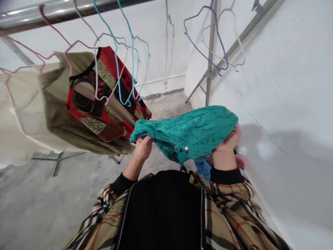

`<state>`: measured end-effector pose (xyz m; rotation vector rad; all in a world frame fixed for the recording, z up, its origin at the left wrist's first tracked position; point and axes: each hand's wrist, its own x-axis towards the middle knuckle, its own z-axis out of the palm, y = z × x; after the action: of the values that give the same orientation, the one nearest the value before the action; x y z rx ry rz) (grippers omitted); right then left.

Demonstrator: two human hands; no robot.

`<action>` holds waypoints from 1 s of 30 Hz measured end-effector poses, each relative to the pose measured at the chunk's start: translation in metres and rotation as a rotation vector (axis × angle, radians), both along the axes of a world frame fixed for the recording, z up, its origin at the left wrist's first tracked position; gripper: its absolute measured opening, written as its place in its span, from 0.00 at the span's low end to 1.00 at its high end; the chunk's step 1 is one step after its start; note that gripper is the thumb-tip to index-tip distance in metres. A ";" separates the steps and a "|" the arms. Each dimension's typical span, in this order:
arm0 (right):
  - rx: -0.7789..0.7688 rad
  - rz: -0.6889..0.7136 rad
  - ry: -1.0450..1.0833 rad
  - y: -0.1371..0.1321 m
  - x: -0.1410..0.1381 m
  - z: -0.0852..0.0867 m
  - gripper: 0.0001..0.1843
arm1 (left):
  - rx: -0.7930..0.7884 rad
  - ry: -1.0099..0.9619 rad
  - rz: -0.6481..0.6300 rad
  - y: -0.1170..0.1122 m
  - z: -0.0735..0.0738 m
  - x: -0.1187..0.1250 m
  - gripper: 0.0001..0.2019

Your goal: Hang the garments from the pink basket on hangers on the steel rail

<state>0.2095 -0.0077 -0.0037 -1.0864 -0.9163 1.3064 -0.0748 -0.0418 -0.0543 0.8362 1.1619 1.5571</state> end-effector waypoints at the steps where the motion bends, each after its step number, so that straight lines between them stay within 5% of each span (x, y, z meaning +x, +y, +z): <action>1: 0.001 0.021 0.024 -0.003 -0.007 -0.006 0.21 | 0.027 -0.044 0.012 -0.002 0.008 -0.003 0.13; 7: -0.094 0.526 -0.238 -0.020 -0.052 -0.050 0.21 | 0.004 0.142 -0.020 -0.030 0.032 -0.008 0.09; 12: 0.291 0.732 -0.519 -0.047 -0.095 -0.045 0.49 | 0.186 0.582 -0.200 -0.045 0.036 -0.006 0.06; 15: 0.405 0.674 -0.486 -0.059 -0.124 -0.034 0.52 | 0.301 0.715 -0.227 -0.044 0.039 -0.007 0.06; 18: 0.370 0.481 -0.444 -0.061 -0.145 -0.027 0.36 | 0.264 0.671 -0.254 -0.042 0.046 -0.015 0.04; 21: 0.311 0.489 -0.378 -0.054 -0.154 -0.018 0.23 | 0.213 0.545 -0.295 -0.043 0.050 -0.027 0.04; 25: 0.088 0.547 -0.197 -0.048 -0.159 -0.005 0.14 | 0.103 0.325 -0.212 -0.053 0.025 -0.042 0.11; 30: -0.219 0.483 0.086 -0.050 -0.169 0.010 0.05 | -0.055 0.362 0.051 -0.068 -0.050 -0.053 0.14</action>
<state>0.0407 -0.0575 0.0064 -0.9970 -1.0266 1.8723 -0.1277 -0.1101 -0.1048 1.0894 1.4872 1.4436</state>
